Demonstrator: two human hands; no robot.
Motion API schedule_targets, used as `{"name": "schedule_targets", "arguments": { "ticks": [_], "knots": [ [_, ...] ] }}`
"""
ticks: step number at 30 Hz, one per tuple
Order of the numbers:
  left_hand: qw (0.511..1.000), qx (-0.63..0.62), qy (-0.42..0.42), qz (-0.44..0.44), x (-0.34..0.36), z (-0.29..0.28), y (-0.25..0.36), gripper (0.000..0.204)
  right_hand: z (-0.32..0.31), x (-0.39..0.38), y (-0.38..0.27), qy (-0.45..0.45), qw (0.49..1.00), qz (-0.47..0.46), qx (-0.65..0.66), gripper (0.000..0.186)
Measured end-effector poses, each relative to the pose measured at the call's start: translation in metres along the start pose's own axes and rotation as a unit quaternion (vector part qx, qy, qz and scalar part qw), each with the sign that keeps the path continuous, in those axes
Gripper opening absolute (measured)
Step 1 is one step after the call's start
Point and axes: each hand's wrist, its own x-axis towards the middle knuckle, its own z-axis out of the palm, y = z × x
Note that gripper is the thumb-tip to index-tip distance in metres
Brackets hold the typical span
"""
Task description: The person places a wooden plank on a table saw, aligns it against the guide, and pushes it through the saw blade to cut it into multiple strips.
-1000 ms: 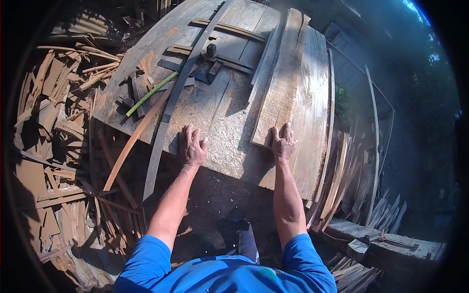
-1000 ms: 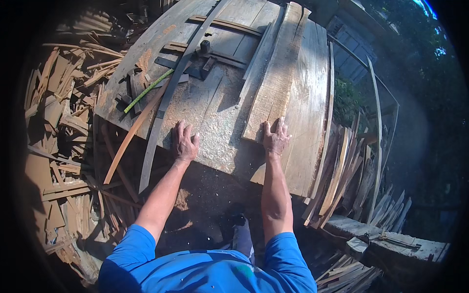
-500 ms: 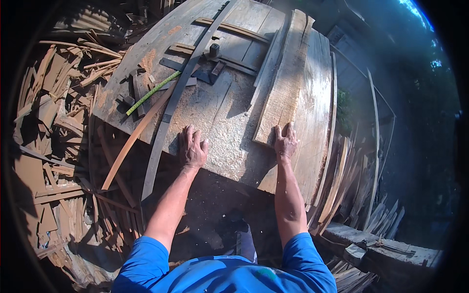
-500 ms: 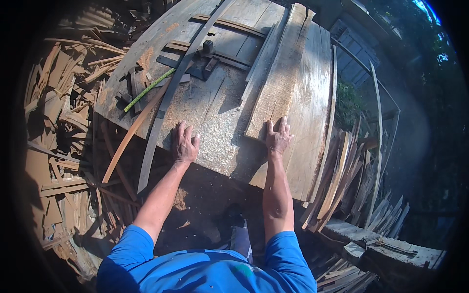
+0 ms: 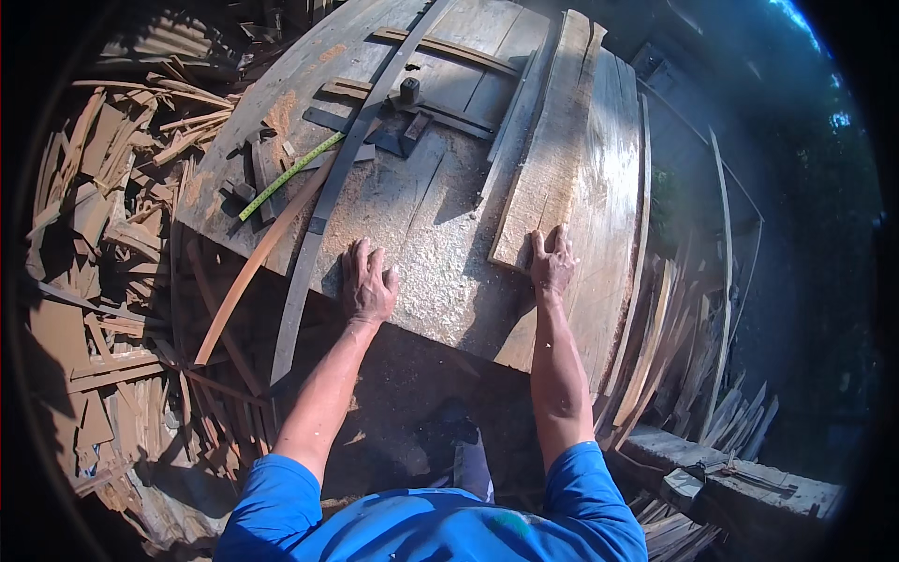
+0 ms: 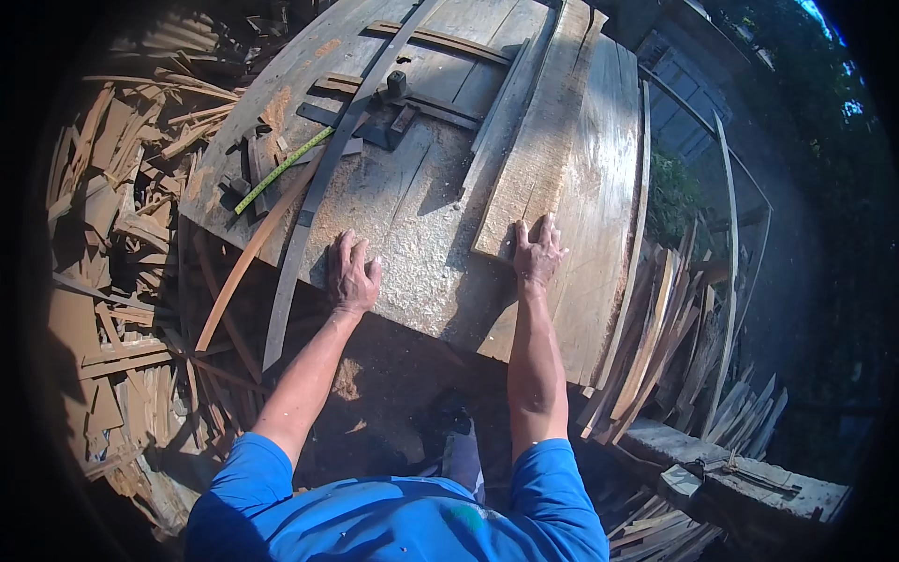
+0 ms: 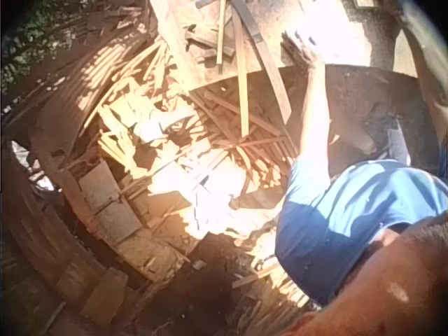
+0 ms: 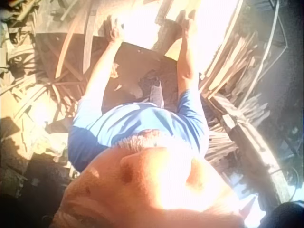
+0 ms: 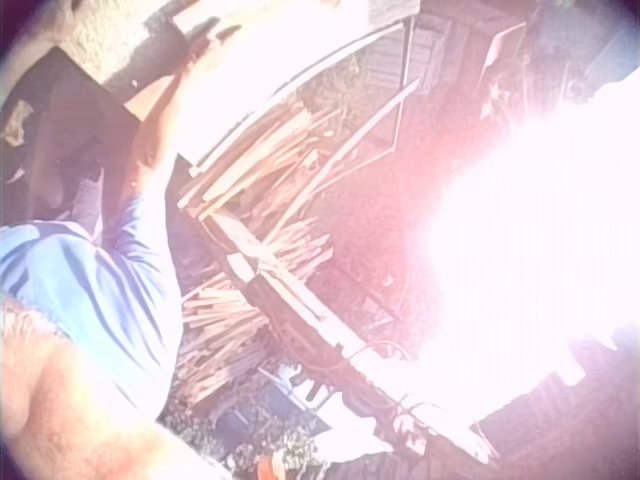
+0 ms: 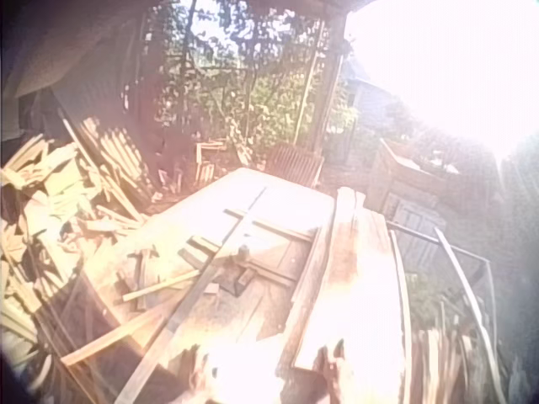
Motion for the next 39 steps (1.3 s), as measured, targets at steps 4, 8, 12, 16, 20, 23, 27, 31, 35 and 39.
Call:
{"name": "schedule_targets", "arguments": {
  "ticks": [4, 8, 12, 16, 20, 23, 27, 31, 35, 39],
  "knots": [
    [1.0, -0.009, 0.001, 0.001, 0.001, -0.001, 0.0, 0.046, -0.001, 0.004, -0.002, -0.001, 1.0, -0.001, 0.003, 0.073],
    [1.0, -0.002, 0.003, 0.009, 0.001, -0.001, 0.0, 0.046, 0.002, 0.007, -0.002, 0.0, 1.0, 0.004, 0.0, 0.073],
    [1.0, -0.013, 0.004, 0.009, 0.001, -0.002, 0.001, 0.046, 0.007, 0.012, -0.001, 0.036, 0.999, -0.006, 0.002, 0.074],
    [1.0, -0.012, 0.0, 0.004, 0.002, -0.002, 0.001, 0.045, 0.005, 0.016, -0.003, 0.008, 1.0, -0.001, 0.002, 0.073],
    [1.0, -0.002, 0.005, 0.01, 0.002, -0.002, 0.002, 0.045, 0.003, 0.02, -0.005, 0.002, 1.0, 0.011, 0.003, 0.073],
    [1.0, -0.001, 0.008, 0.012, 0.002, -0.002, 0.003, 0.045, 0.005, 0.023, -0.005, 0.003, 1.0, 0.01, 0.003, 0.074],
    [1.0, -0.001, 0.009, 0.014, 0.003, -0.002, 0.003, 0.045, 0.01, 0.03, -0.002, 0.014, 1.0, 0.004, 0.004, 0.074],
    [1.0, -0.001, 0.006, 0.01, 0.003, -0.002, 0.002, 0.044, 0.012, 0.035, -0.001, 0.019, 1.0, -0.007, 0.002, 0.073],
    [1.0, -0.01, 0.013, 0.014, 0.003, -0.003, 0.002, 0.043, 0.011, 0.039, -0.002, 0.011, 1.0, -0.003, 0.0, 0.073],
    [1.0, -0.012, 0.014, 0.016, 0.004, -0.004, 0.003, 0.044, 0.014, 0.044, -0.002, 0.013, 1.0, 0.002, 0.007, 0.074]
  ]
}}
